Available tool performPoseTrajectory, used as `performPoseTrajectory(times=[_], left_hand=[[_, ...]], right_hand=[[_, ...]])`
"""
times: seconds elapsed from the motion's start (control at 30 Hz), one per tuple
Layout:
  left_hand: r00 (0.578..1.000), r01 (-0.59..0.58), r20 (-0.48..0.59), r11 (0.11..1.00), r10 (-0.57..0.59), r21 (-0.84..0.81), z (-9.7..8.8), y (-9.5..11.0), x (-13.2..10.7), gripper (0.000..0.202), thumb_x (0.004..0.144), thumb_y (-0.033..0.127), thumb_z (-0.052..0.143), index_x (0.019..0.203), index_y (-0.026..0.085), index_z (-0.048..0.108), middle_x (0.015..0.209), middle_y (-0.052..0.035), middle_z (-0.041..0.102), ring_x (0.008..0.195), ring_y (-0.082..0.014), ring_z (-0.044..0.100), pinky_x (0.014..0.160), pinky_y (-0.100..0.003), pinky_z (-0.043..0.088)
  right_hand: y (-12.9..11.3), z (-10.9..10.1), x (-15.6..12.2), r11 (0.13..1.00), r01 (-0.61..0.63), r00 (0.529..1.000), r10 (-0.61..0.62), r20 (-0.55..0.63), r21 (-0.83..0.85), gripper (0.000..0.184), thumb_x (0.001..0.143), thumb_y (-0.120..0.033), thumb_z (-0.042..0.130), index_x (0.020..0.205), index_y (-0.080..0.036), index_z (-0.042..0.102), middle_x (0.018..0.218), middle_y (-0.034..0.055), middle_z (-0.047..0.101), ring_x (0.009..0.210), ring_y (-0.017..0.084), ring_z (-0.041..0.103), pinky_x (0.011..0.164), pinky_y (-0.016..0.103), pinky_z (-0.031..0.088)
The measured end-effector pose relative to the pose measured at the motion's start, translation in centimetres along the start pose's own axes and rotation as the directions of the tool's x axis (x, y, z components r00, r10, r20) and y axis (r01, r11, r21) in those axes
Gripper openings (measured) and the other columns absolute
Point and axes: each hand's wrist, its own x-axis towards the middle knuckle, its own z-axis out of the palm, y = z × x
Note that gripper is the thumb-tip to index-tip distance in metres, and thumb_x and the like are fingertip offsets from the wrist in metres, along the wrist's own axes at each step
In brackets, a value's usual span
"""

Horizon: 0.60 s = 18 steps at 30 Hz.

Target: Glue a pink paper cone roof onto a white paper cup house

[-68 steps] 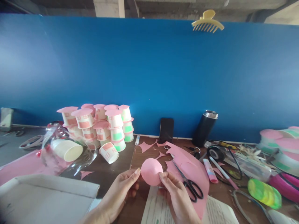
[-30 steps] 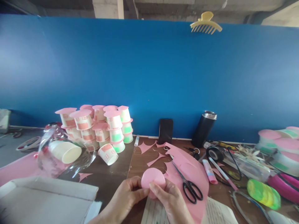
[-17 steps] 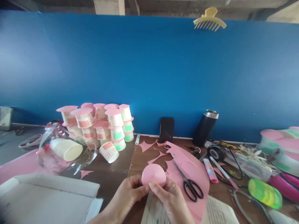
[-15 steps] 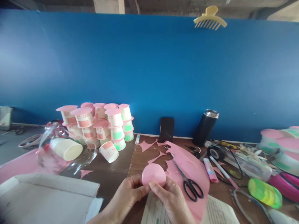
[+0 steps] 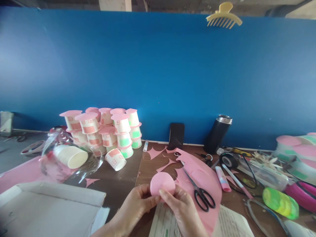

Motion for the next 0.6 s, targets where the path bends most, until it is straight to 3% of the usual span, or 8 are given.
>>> performPoseTrajectory(times=[0.1,0.2,0.3,0.43,0.6], left_hand=[[1.000,0.001,-0.005,1.000,0.000,0.019,-0.2,0.1,0.0,0.032,0.069,0.040,0.078,0.085,0.013,0.071,0.066,0.0020,0.058,0.059,-0.0091,0.042,0.057,-0.023,0.029],[0.999,-0.016,-0.041,1.000,0.017,0.025,-0.7,-0.4,0.3,0.029,0.075,0.041,0.072,0.081,0.013,0.067,0.061,0.0038,0.051,0.055,-0.0077,0.039,0.053,-0.023,0.025],[0.999,0.023,-0.044,0.992,-0.029,-0.120,-1.1,-0.9,0.7,0.027,0.075,0.039,0.072,0.079,0.015,0.060,0.057,0.0065,0.046,0.048,-0.0056,0.034,0.048,-0.023,0.018],[0.997,0.031,-0.055,0.962,-0.048,-0.272,-1.2,-0.9,0.9,0.030,0.072,0.038,0.076,0.076,0.017,0.055,0.057,0.0074,0.045,0.047,-0.0040,0.031,0.047,-0.021,0.017],[0.996,0.063,-0.040,0.966,-0.076,-0.251,-1.1,-0.8,0.7,0.031,0.071,0.039,0.076,0.079,0.017,0.055,0.056,0.0074,0.045,0.046,-0.0042,0.034,0.046,-0.021,0.018]], right_hand=[[-0.1,-0.1,0.2,0.999,0.027,0.999,-0.028,-0.029,-0.031,0.031,0.072,-0.046,0.077,0.073,-0.015,0.074,0.072,0.0050,0.070,0.071,0.018,0.060,0.069,0.029,0.046],[-0.1,-0.3,0.3,0.990,0.042,0.997,-0.050,-0.059,-0.135,0.033,0.073,-0.048,0.077,0.081,-0.016,0.076,0.077,0.0056,0.071,0.077,0.020,0.061,0.072,0.029,0.046],[0.0,-0.5,0.3,0.985,0.044,0.995,-0.058,-0.077,-0.167,0.039,0.076,-0.051,0.073,0.099,-0.020,0.073,0.091,0.0055,0.071,0.086,0.021,0.060,0.071,0.029,0.047],[0.0,-0.7,0.2,0.990,0.033,0.984,-0.056,-0.170,-0.136,0.038,0.078,-0.052,0.071,0.102,-0.024,0.069,0.094,0.0029,0.067,0.087,0.020,0.058,0.068,0.027,0.049],[0.1,-0.7,0.4,0.989,0.046,0.992,-0.062,-0.111,-0.142,0.038,0.078,-0.046,0.072,0.108,-0.023,0.068,0.101,0.0031,0.069,0.090,0.019,0.058,0.071,0.024,0.046]])
